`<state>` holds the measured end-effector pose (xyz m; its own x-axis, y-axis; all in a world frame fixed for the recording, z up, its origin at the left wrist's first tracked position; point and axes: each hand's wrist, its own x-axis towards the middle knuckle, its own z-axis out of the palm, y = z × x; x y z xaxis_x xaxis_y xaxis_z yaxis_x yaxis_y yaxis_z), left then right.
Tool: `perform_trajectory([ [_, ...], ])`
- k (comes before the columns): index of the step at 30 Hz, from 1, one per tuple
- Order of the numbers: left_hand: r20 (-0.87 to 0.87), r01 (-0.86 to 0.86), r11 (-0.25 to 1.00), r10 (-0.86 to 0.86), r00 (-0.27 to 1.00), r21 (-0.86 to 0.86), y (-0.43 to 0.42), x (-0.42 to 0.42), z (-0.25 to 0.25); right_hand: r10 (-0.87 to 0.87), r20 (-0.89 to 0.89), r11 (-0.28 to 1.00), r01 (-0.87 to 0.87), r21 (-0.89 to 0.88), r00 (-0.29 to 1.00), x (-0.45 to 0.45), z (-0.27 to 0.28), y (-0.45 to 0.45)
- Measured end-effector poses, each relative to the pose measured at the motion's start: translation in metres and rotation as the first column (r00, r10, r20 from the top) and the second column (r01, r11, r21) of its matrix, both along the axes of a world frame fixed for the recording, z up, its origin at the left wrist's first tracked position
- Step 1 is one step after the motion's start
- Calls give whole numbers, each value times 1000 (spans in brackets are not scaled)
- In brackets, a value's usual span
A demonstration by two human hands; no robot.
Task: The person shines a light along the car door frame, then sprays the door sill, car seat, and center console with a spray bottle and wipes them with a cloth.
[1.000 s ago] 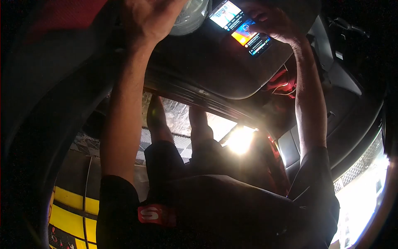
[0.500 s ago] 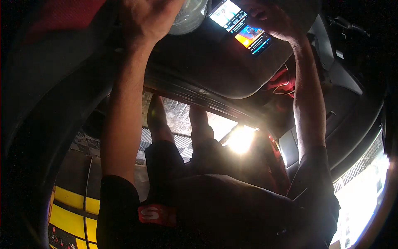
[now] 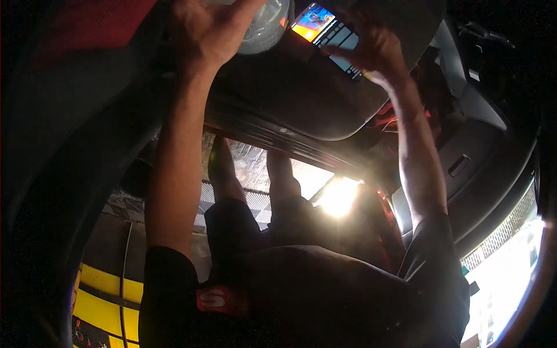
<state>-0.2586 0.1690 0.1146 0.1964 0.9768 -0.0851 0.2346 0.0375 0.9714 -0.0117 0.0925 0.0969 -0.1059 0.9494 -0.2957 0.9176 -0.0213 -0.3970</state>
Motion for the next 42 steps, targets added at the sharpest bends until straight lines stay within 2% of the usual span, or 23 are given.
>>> perform_trajectory([
  [2,-105,2,998,-8,994,-58,2,-3,-17,19,312,977,-84,194,950,-7,-25,-30],
  [4,-142,28,998,-36,989,-59,2,-7,-32,-33,473,946,-124,299,881,-16,-33,-41],
  [6,17,-27,999,26,1000,36,-1,-5,-41,37,588,998,-63,24,808,-25,-26,-35],
  [8,31,-40,999,41,999,-22,-4,3,-19,5,594,996,47,-71,804,-38,-14,-23],
  [10,72,-10,1000,12,997,-27,-4,-2,-28,58,634,990,37,-136,771,-45,-17,-18],
  [14,-12,33,998,-33,999,61,-2,-8,-41,14,502,984,76,-158,865,-40,-19,-12],
  [18,-30,62,992,-59,998,110,-1,-5,-26,-39,426,973,131,-188,904,-33,0,-9],
  [21,-67,75,985,-65,996,153,2,-4,-24,-139,217,947,193,-255,966,-18,-8,-17],
  [22,-67,74,986,-65,996,150,1,-4,-22,-153,225,948,207,-241,962,-9,-5,-21],
  [24,-70,77,988,-68,995,137,-1,-4,-20,-259,-72,897,213,-386,963,11,5,-29],
  [26,-101,85,981,-68,993,175,-2,-9,-21,-318,-214,876,199,-440,924,23,20,-36],
  [29,-148,112,967,-80,986,227,-3,-7,-26,-561,-463,813,351,-465,686,35,53,-61],
  [30,-128,102,972,-76,989,212,-2,-4,-31,-581,-449,801,379,-463,679,37,60,-67],
  [32,-92,65,979,-48,995,191,1,-7,-38,-689,-650,712,464,-527,319,30,69,-72],
  [33,-90,80,978,-64,994,195,2,-11,-37,-688,-717,667,480,-569,107,25,69,-75],
  [37,-64,76,990,-69,996,118,4,-10,-44,-746,-666,572,514,-640,2,29,49,-97],
  [38,-59,65,990,-58,997,124,6,-13,-52,-751,-661,558,534,-636,-3,40,53,-105],
  [40,-55,31,991,-24,998,133,6,-18,-63,-701,-657,645,641,-416,278,73,67,-128],
  [41,-45,37,991,-31,998,130,4,-16,-59,-664,-621,692,658,-297,417,86,99,-127],
  [42,-67,45,992,-38,997,116,4,-15,-53,-761,-440,613,750,-247,477,101,143,-139],
])
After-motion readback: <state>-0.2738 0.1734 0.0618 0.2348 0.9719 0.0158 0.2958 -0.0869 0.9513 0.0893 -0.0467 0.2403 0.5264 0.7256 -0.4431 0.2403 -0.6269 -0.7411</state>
